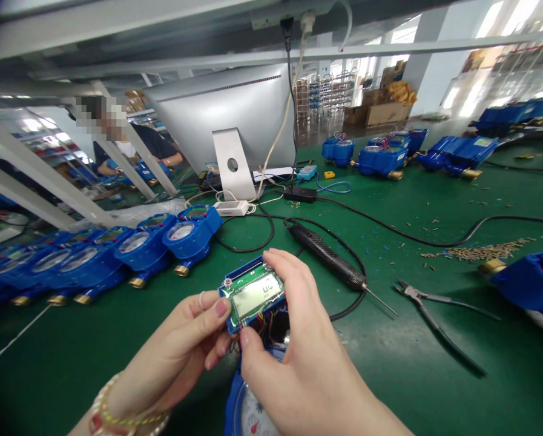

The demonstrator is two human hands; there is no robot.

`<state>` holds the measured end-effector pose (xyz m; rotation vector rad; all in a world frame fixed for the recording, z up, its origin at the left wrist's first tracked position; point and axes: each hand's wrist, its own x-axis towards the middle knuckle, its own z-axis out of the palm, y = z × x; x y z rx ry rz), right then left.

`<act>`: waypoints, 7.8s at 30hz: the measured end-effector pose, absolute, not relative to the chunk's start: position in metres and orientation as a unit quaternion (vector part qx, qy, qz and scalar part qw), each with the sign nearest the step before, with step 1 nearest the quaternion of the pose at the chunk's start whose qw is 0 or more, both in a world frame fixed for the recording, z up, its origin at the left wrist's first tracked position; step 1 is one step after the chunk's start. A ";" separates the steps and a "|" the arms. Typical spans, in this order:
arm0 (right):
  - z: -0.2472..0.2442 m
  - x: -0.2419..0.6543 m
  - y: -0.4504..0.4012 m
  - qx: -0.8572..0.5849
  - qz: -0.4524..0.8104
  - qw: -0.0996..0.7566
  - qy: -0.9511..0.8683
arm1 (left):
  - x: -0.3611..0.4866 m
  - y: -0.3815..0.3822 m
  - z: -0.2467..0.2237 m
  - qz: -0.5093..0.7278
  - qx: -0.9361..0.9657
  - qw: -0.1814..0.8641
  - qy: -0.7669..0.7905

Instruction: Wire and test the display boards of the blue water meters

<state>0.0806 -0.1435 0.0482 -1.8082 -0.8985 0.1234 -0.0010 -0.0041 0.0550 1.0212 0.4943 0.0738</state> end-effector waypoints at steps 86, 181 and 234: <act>0.052 0.113 -0.155 -0.736 0.008 0.383 -0.558 | -0.002 0.001 0.070 -0.006 0.709 0.694 0.125; 0.039 0.095 -0.164 -0.740 -0.019 0.470 -0.480 | -0.003 0.007 0.058 -0.002 0.661 0.726 0.189; 0.030 0.089 -0.145 -0.814 -0.043 0.426 -0.391 | 0.002 -0.003 0.050 0.042 0.648 0.739 0.181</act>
